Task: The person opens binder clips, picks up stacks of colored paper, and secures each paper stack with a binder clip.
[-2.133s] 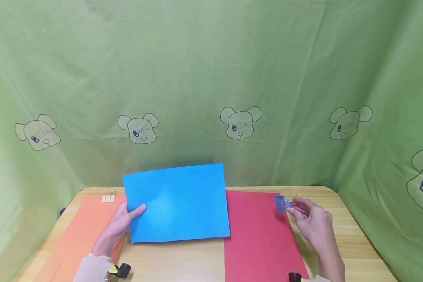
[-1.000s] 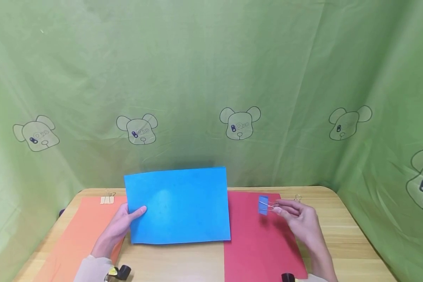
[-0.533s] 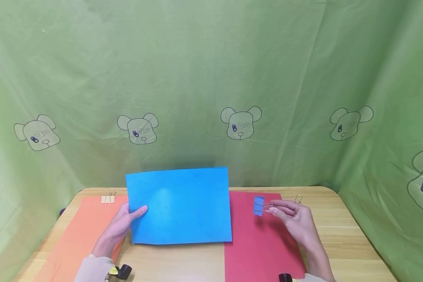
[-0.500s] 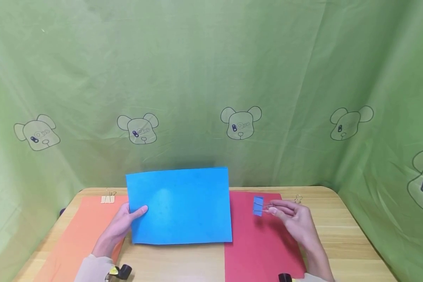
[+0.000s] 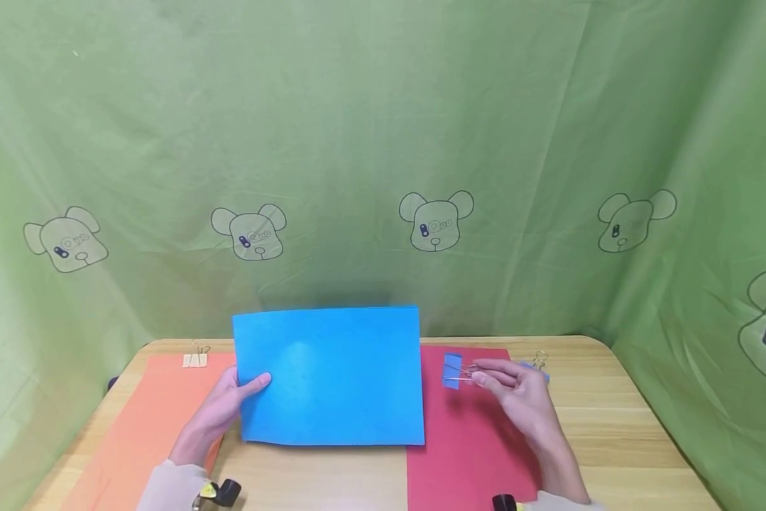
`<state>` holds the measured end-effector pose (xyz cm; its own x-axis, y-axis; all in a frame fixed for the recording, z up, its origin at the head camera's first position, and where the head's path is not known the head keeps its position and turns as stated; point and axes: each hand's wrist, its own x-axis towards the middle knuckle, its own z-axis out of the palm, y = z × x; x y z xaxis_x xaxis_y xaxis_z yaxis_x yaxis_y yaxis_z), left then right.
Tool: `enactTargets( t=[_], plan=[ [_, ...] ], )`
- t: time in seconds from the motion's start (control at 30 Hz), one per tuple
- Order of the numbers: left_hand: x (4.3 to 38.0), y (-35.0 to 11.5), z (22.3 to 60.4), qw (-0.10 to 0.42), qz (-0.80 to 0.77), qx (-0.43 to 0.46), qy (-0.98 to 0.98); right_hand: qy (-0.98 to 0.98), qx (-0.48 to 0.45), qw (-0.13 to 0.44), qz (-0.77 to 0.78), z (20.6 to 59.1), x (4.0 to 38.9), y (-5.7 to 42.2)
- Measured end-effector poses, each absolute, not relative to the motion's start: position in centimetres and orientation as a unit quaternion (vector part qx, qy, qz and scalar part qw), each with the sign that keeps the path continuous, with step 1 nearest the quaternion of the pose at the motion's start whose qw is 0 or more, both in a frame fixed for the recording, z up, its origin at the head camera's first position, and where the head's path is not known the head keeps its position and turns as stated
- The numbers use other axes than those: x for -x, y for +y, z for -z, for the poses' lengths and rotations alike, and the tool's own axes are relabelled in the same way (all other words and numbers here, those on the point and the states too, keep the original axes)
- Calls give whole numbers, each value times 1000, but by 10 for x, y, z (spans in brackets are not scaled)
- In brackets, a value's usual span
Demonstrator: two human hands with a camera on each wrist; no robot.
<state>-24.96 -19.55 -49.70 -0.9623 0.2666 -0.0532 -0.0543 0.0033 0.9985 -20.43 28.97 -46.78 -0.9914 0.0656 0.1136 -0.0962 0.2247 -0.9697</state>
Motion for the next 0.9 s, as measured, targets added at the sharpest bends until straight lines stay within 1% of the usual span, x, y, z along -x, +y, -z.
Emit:
enactTargets(
  t=[0.4, 0.9],
  plan=[
    [249, -195, 496, 118, -702, -74, 699, -765, -60, 53, -639, 472, 208, 285],
    [248, -190, 497, 131, -692, -79, 706, -766, -44, 25, -641, 471, 209, 276]
  ],
)
